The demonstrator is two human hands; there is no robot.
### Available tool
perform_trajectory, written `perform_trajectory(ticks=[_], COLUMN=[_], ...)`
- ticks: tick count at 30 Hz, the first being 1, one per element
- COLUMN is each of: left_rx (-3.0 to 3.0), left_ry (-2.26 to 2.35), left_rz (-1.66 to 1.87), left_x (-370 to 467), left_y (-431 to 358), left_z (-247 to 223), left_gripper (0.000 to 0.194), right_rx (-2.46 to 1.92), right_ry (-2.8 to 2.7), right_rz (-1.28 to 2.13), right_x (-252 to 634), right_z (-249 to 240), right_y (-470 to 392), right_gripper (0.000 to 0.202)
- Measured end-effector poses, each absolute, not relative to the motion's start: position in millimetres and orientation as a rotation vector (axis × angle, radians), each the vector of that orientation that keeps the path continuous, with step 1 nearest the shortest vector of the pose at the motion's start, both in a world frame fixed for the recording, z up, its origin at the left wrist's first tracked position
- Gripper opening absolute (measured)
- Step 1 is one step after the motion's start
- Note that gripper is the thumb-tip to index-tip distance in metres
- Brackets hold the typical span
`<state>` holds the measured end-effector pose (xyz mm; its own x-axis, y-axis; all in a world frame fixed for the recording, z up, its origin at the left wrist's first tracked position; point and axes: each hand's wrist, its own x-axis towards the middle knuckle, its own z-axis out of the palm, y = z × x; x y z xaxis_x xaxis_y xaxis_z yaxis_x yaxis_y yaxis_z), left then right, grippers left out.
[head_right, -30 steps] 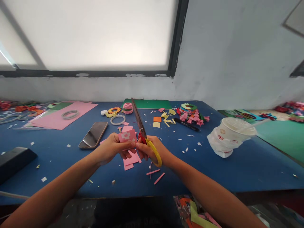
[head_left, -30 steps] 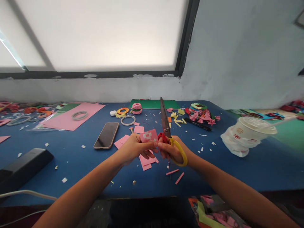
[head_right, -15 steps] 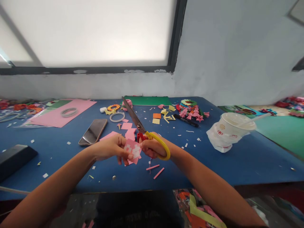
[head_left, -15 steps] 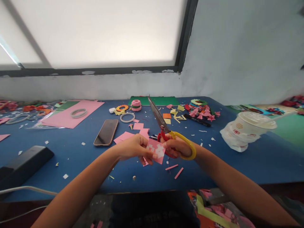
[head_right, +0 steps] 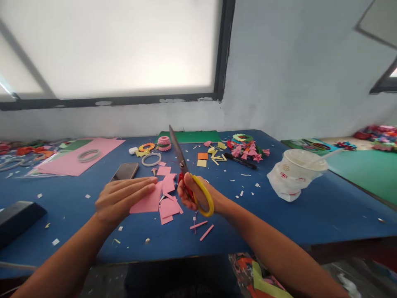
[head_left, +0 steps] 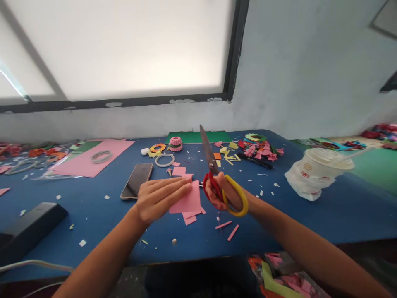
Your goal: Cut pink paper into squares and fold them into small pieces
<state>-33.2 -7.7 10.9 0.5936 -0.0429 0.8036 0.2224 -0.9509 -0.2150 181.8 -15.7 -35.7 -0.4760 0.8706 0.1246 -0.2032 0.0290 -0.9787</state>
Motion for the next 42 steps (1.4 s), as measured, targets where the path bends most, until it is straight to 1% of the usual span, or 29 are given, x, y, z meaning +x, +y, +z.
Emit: perform_trajectory(ticks=[3, 7, 14, 16, 18, 21, 23, 24, 25, 28, 30, 32, 36, 39, 42], left_rx=[-2.454, -2.425, -2.456, -2.538, -2.655, -2.962, -3.228, -3.33, -3.4, -3.421, -3.342, -3.206, -2.927, -2.69, -2.477], left_ry=[-0.099, -0.065, 0.053, -0.005, -0.251, -0.968, -1.398, -1.526, -1.617, -1.777, -1.86, -1.884, -1.649, -1.478, -1.355], left_rz=[-1.069, -0.927, -1.005, -1.157, -1.463, -1.951, -2.079, -2.079, -2.041, -2.003, -2.127, -2.303, -2.502, -2.456, -2.35], left_x=[-40.9, -37.9, -28.2, -21.9, -14.1, -4.8, -1.6, -0.6, 0.5, 4.2, 6.6, 7.6, 5.1, 2.7, 1.2], left_y=[-13.0, -14.2, -4.7, -3.5, -2.7, -1.5, -0.9, -1.0, -1.6, -5.1, -7.4, -8.3, -8.1, -10.5, -15.4], left_z=[18.4, 17.0, 0.5, -2.3, -3.3, -1.5, 0.8, 1.7, 2.4, 2.3, 1.3, 0.4, 0.5, 0.9, 0.1], left_gripper=[0.029, 0.024, 0.025, 0.027, 0.027, 0.026, 0.038, 0.04, 0.038, 0.02, 0.014, 0.011, 0.009, 0.012, 0.018], right_rx=[-0.754, -0.68, -0.791, -0.777, -0.768, -0.806, -0.822, -0.818, -0.811, -0.798, -0.799, -0.773, -0.727, -0.852, -1.032], right_ry=[-1.508, -1.482, -1.495, -1.461, -1.431, -1.433, -1.443, -1.446, -1.452, -1.487, -1.51, -1.527, -1.557, -1.635, -1.774], right_rz=[1.557, 1.539, 1.402, 1.385, 1.348, 1.257, 1.209, 1.199, 1.201, 1.244, 1.264, 1.265, 1.233, 1.116, 0.842], right_x=[176.1, 171.5, 171.5, 172.1, 173.6, 177.6, 180.1, 181.0, 181.6, 182.0, 181.6, 181.4, 182.3, 184.4, 188.1], right_z=[-33.9, -27.6, -14.9, -14.5, -15.3, -17.4, -19.0, -20.0, -20.9, -23.8, -25.8, -28.1, -32.2, -32.5, -30.6], right_y=[-23.7, -36.1, -47.0, -45.9, -43.5, -38.8, -36.2, -35.1, -34.3, -32.7, -32.0, -31.1, -28.5, -25.0, -19.2], right_gripper=[0.055, 0.038, 0.019, 0.016, 0.014, 0.013, 0.012, 0.012, 0.012, 0.015, 0.02, 0.028, 0.042, 0.048, 0.048])
